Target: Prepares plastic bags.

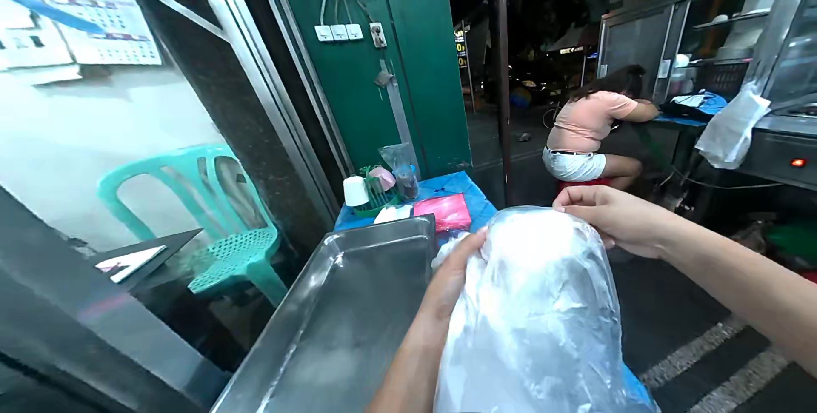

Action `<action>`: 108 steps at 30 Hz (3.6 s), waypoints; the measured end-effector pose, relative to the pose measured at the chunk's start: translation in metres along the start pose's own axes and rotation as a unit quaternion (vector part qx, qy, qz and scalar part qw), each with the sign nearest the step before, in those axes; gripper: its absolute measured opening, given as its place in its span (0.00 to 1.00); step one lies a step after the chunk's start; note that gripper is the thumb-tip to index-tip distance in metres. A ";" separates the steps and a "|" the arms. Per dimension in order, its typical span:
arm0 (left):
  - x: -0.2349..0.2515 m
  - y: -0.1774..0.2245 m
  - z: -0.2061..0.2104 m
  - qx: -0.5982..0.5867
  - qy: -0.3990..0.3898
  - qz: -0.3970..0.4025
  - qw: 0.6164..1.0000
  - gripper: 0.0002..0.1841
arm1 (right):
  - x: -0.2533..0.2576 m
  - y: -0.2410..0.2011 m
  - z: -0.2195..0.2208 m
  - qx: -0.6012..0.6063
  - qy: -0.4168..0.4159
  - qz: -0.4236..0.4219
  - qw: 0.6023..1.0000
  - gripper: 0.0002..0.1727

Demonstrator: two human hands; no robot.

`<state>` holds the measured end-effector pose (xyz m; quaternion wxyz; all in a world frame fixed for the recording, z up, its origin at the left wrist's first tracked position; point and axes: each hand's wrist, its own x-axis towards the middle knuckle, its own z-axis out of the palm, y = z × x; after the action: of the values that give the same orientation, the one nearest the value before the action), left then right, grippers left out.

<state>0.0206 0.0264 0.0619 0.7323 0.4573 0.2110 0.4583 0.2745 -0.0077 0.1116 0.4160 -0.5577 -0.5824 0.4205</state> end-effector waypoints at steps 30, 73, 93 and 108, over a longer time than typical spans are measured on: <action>-0.075 -0.074 -0.029 0.128 0.224 -0.028 0.966 0.10 | -0.077 0.084 0.125 0.479 0.238 -0.135 0.834 0.34; -0.035 -0.057 -0.033 0.323 -0.019 0.127 0.938 0.28 | -0.031 0.164 0.122 0.058 0.220 -0.300 0.926 0.54; -0.105 -0.088 0.013 0.050 -0.082 0.207 0.974 0.27 | -0.113 0.093 0.129 -0.092 0.200 -0.356 0.908 0.15; -0.110 -0.093 0.014 0.129 -0.009 0.181 0.975 0.13 | -0.127 0.091 0.098 -0.153 0.167 -0.339 0.913 0.18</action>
<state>0.0211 -0.0906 -0.0239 0.5740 0.5829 0.1752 0.5478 0.2123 -0.1352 -0.0069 0.5345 -0.4458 -0.7155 0.0606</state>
